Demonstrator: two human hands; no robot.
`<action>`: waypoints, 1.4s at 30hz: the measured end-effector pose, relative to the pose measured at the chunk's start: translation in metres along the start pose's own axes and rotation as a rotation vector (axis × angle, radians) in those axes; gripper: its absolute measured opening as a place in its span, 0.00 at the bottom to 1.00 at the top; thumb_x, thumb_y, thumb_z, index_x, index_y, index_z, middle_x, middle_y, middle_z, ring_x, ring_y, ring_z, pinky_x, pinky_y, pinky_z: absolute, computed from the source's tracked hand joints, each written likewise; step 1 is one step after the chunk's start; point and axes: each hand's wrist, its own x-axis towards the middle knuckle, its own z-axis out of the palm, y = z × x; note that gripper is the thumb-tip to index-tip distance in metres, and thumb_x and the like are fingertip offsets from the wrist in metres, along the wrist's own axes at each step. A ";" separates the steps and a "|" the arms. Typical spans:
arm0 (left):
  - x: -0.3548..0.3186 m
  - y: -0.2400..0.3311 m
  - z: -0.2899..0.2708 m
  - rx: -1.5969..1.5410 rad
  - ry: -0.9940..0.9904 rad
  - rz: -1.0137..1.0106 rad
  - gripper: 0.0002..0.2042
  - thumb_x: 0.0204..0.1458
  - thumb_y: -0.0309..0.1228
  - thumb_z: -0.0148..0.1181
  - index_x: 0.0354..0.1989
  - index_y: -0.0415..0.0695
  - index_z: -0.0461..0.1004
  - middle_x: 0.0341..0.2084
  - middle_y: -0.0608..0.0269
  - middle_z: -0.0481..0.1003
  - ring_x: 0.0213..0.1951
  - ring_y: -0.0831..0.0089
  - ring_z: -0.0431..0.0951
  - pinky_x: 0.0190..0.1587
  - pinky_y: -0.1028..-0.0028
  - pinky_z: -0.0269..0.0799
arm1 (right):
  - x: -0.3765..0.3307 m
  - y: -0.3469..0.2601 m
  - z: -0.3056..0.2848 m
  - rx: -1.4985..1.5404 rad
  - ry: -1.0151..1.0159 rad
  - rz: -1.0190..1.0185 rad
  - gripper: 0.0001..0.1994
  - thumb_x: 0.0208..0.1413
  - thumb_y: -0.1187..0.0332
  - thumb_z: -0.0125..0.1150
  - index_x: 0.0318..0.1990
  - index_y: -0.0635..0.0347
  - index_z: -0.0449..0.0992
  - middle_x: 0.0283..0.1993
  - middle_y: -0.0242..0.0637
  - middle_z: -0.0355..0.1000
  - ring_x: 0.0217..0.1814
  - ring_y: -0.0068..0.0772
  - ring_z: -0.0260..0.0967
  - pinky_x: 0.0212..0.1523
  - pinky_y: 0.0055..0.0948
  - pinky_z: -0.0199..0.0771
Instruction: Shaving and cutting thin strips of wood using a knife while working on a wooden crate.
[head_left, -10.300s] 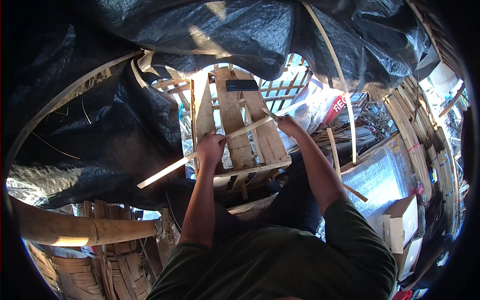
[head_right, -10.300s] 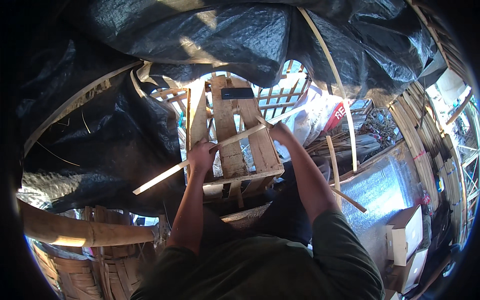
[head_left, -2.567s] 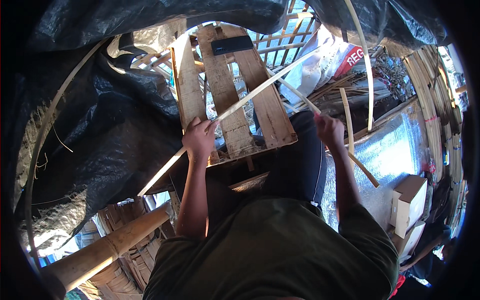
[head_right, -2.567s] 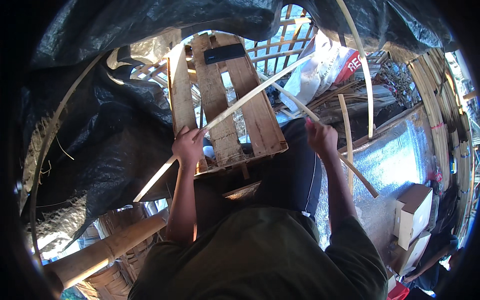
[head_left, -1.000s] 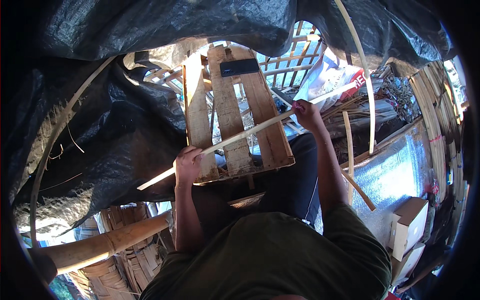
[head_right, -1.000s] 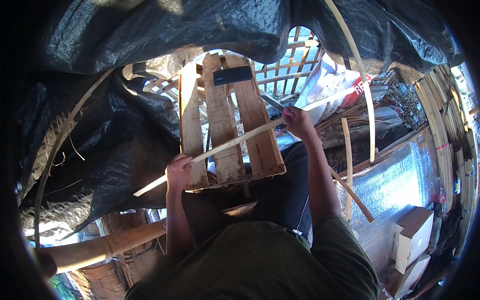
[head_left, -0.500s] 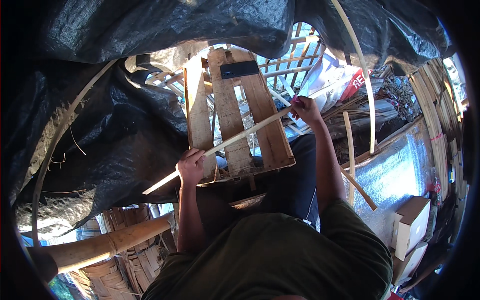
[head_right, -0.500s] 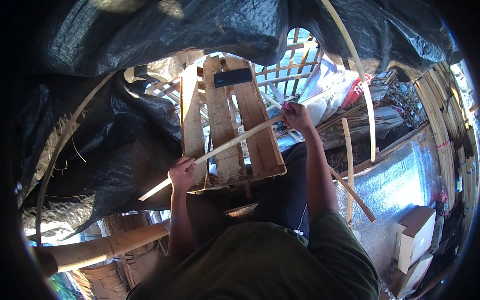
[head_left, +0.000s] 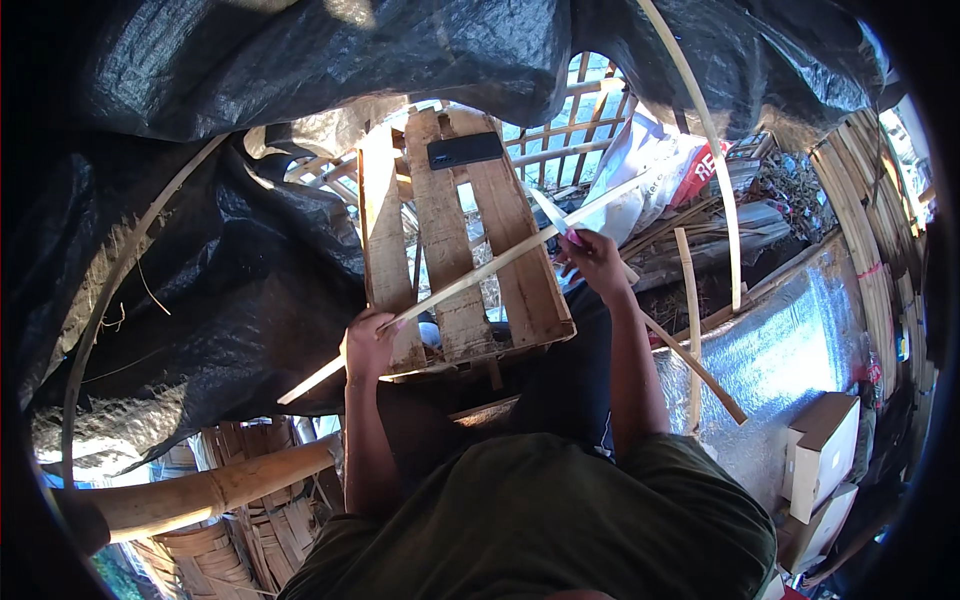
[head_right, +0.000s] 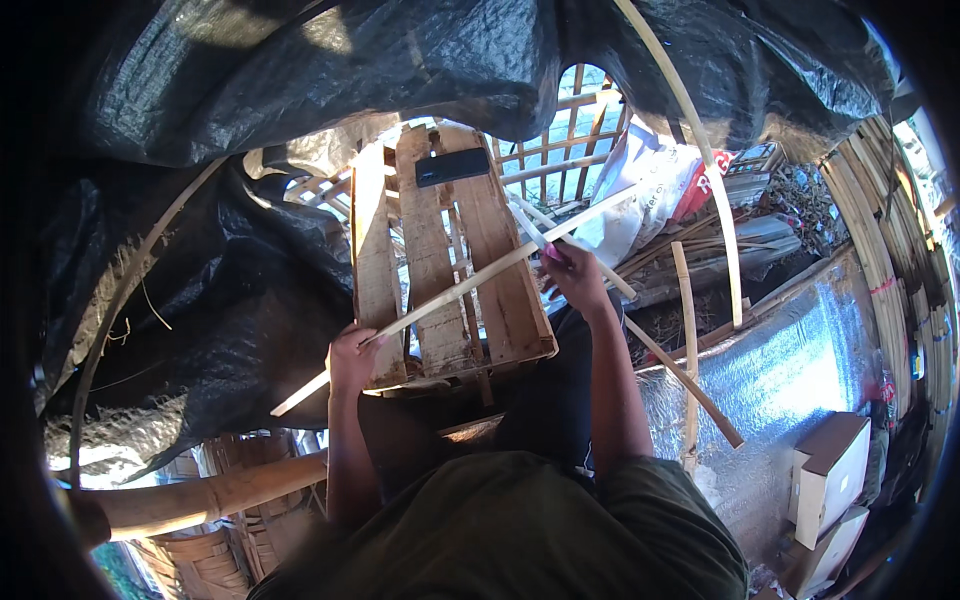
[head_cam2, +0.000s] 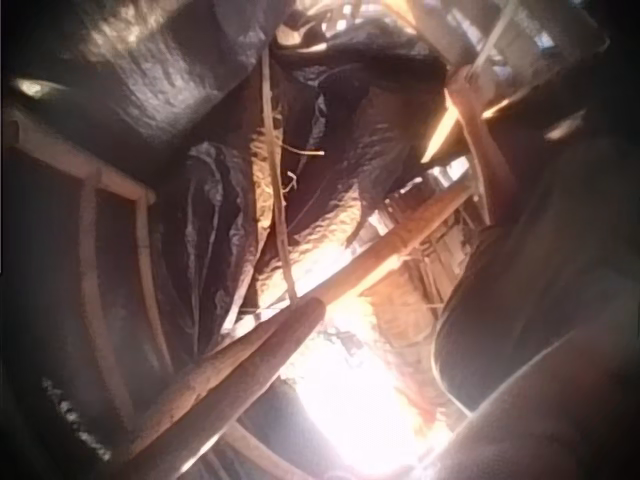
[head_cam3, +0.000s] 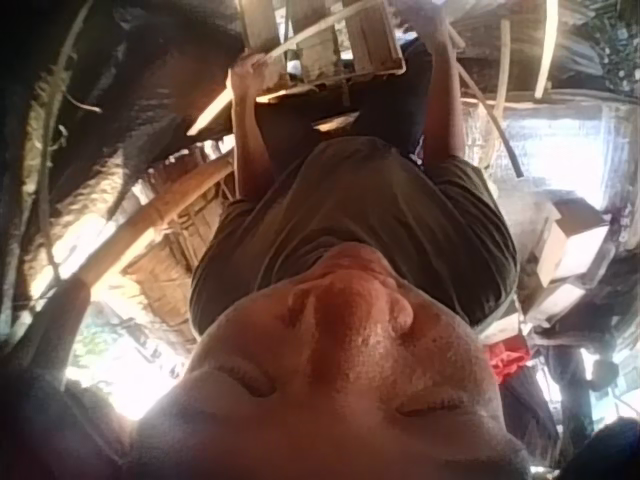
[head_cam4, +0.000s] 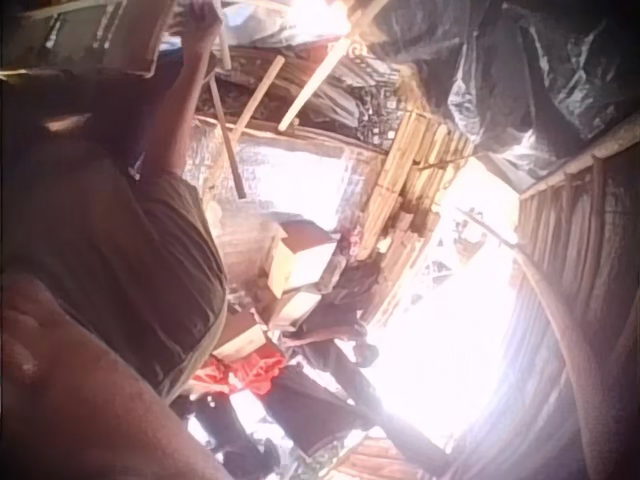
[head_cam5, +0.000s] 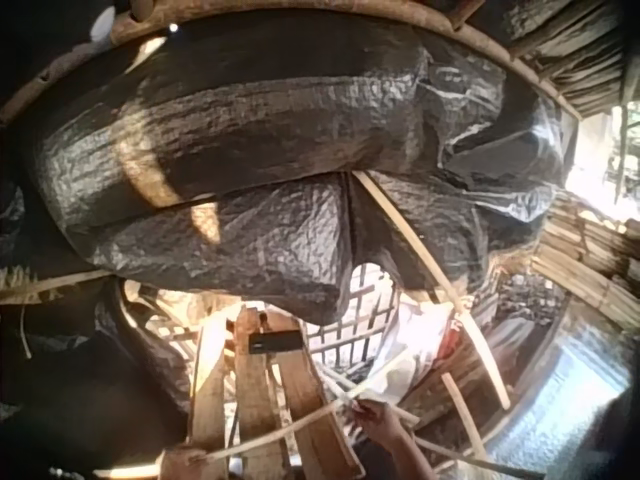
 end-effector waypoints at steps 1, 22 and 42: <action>-0.003 0.000 -0.002 -0.030 -0.007 -0.051 0.10 0.48 0.33 0.70 0.35 0.40 0.81 0.31 0.57 0.78 0.31 0.62 0.80 0.34 0.68 0.74 | -0.009 0.001 -0.003 0.021 0.025 0.005 0.15 0.65 0.60 0.56 0.40 0.68 0.75 0.28 0.34 0.75 0.23 0.21 0.73 0.20 0.23 0.72; 0.028 0.045 0.039 0.103 0.157 -0.046 0.04 0.49 0.32 0.66 0.31 0.48 0.81 0.29 0.65 0.75 0.31 0.60 0.78 0.32 0.63 0.72 | -0.037 0.020 -0.010 -0.159 0.214 0.033 0.12 0.66 0.64 0.55 0.37 0.65 0.76 0.23 0.31 0.72 0.19 0.17 0.67 0.20 0.21 0.65; 0.042 0.016 0.051 0.136 0.208 0.128 0.07 0.49 0.38 0.67 0.33 0.52 0.83 0.23 0.64 0.70 0.28 0.63 0.76 0.28 0.63 0.70 | 0.149 0.003 -0.045 -0.461 0.066 0.261 0.16 0.64 0.55 0.55 0.36 0.61 0.73 0.16 0.27 0.63 0.09 0.25 0.59 0.08 0.28 0.59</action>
